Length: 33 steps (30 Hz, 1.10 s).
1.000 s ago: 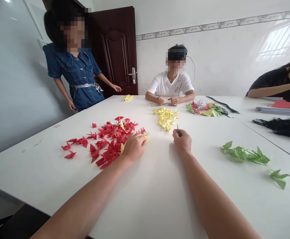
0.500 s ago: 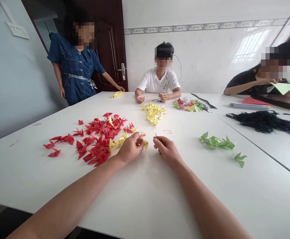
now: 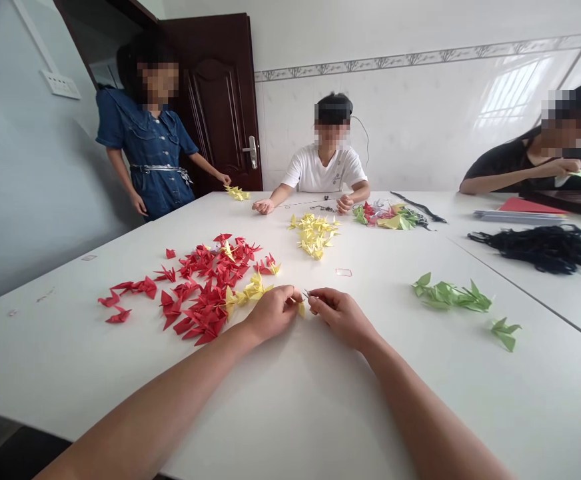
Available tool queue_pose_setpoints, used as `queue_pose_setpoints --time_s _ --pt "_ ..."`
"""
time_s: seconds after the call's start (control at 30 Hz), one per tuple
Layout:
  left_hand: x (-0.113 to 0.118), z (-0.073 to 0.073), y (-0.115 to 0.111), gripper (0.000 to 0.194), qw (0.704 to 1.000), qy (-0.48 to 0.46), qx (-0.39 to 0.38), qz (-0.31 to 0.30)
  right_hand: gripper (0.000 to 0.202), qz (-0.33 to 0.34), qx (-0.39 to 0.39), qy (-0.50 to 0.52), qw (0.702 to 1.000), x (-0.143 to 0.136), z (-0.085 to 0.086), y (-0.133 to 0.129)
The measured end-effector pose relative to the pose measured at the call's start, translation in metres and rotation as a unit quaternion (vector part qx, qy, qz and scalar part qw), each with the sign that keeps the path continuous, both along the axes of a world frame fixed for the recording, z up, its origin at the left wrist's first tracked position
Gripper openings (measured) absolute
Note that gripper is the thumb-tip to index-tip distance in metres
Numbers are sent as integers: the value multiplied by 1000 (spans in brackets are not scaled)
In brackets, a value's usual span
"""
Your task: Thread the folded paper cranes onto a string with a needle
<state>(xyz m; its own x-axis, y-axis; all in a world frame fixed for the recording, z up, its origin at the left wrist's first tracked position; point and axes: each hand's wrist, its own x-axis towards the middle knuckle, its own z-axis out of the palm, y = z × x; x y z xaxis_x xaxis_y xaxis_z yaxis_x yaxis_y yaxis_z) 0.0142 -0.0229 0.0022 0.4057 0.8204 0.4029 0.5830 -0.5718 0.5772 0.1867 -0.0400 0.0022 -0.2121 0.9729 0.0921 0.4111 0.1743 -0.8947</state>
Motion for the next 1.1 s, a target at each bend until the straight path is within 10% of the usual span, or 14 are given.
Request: queue_pose_setpoints --time_s 1.1 --pt "3 6 -3 19 999 -10 -25 18 33 14 94 -275 957 -5 8 -5"
